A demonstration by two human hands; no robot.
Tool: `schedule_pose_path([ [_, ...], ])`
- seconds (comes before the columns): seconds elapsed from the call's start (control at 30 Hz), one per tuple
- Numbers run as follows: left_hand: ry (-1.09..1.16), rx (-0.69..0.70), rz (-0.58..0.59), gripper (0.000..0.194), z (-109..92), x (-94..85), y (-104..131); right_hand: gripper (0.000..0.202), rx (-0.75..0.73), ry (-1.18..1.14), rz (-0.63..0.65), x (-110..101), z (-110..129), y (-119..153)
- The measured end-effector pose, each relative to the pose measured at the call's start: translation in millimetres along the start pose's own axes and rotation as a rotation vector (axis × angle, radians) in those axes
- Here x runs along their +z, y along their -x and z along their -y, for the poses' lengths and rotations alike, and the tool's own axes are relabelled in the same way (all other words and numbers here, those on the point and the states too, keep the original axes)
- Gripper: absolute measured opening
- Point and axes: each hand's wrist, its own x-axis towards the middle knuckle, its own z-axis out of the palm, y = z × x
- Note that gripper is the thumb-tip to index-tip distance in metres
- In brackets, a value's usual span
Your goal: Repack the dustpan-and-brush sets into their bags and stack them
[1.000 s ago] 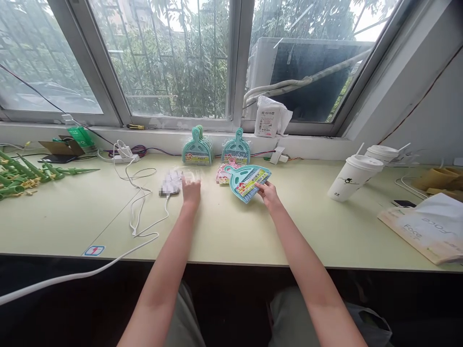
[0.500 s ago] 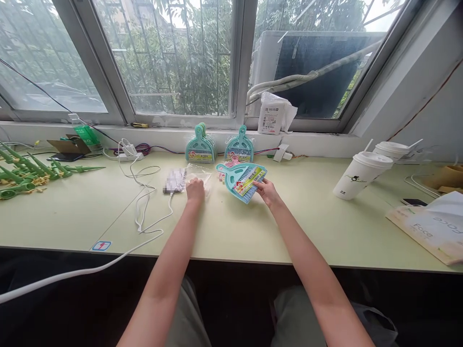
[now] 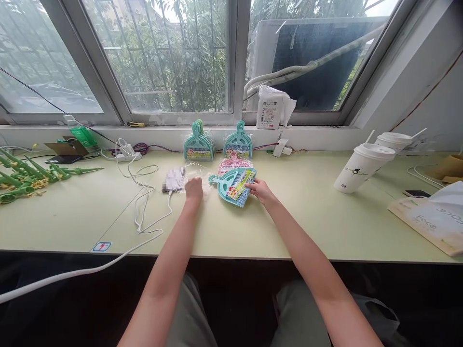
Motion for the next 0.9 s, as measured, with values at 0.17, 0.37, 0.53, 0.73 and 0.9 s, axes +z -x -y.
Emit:
schedule_pose_path([
  [0.17,0.068,-0.031,-0.081,0.039,1,-2.7,0,0.025,0.004,-0.048,-0.027,-2,0,-2],
  [0.37,0.245,0.042,-0.274,0.038,-14,-23.0,13,0.025,-0.008,-0.028,0.129,14,-5,5],
  [0.53,0.382,0.113,-0.372,0.034,-26,-38.3,21,0.024,-0.083,-0.118,0.091,23,-3,10],
  [0.73,0.589,0.310,-0.440,0.033,-39,-44.6,32,0.024,-0.170,-0.189,0.066,26,-5,10],
  [0.9,0.727,-0.069,-0.632,0.056,-48,-54.3,36,0.027,-0.251,-0.259,0.059,32,-3,14],
])
